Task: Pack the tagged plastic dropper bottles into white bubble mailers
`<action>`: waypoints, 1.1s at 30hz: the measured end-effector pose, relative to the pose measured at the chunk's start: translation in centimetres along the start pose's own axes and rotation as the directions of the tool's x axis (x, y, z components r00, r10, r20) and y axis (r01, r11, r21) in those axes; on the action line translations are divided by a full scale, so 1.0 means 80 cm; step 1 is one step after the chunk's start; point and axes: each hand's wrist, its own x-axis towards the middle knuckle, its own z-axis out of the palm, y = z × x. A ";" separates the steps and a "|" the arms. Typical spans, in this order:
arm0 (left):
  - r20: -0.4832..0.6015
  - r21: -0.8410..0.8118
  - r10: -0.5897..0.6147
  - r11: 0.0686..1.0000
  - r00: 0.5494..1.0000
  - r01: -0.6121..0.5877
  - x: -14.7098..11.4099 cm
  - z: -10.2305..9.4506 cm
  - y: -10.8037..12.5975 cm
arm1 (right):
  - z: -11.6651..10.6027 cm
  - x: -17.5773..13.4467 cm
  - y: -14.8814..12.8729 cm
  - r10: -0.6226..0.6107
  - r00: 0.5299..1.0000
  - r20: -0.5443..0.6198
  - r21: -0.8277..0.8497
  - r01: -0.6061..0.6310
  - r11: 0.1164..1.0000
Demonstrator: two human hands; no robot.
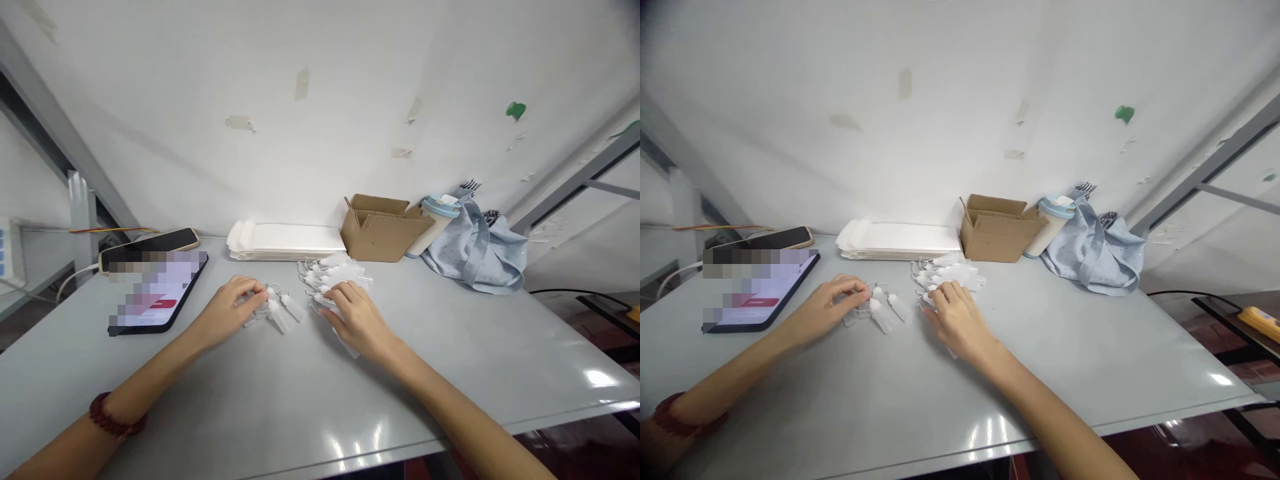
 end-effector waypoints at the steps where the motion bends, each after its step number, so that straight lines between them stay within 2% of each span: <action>1: -0.009 0.013 -0.004 1.000 1.000 0.004 -0.001 0.003 -0.001 | -0.001 0.000 0.000 -0.019 1.000 0.010 -0.043 0.019 0.999; 5: -0.069 0.081 -0.018 0.996 0.997 0.024 -0.003 0.012 -0.005 | -0.003 0.000 -0.006 -0.086 0.995 0.056 -0.174 0.094 0.980; 6: -0.083 0.107 0.013 0.994 0.996 -0.004 -0.004 0.013 -0.005 | -0.005 0.000 -0.007 -0.081 0.994 0.077 -0.194 0.095 0.976; 8: -0.100 0.172 0.149 0.976 0.984 -0.131 -0.006 0.015 -0.004 | -0.009 0.001 -0.009 -0.043 0.988 0.146 -0.232 0.077 0.970; 12: -0.050 0.319 0.479 0.839 0.877 -0.440 -0.014 0.022 0.005 | -0.026 0.002 -0.011 0.118 0.938 0.326 -0.339 0.000 0.941; 14: 0.004 0.367 0.554 0.774 0.832 -0.517 -0.019 0.027 0.012 | -0.035 0.001 -0.011 0.162 0.912 0.376 -0.350 -0.022 0.936; 16: 0.060 0.395 0.579 0.734 0.813 -0.552 -0.024 0.033 0.018 | -0.041 -0.001 -0.012 0.152 0.905 0.397 -0.315 -0.021 0.949; 21: 0.141 0.375 0.581 0.718 0.802 -0.586 -0.029 0.043 0.020 | -0.042 -0.008 -0.014 0.087 0.922 0.377 -0.250 0.011 0.968; 28: 0.068 0.317 0.592 0.750 0.803 -0.580 -0.025 0.040 0.016 | -0.038 -0.007 -0.016 0.007 0.933 0.360 -0.135 0.044 0.990; 30: 0.031 0.291 0.587 0.769 0.809 -0.569 -0.025 0.039 0.018 | -0.045 -0.004 -0.014 -0.003 0.960 0.281 -0.074 0.025 0.997; 33: -0.050 0.231 0.565 0.809 0.823 -0.541 -0.028 0.037 0.022 | -0.054 -0.001 -0.011 -0.010 0.997 0.075 0.136 0.000 0.991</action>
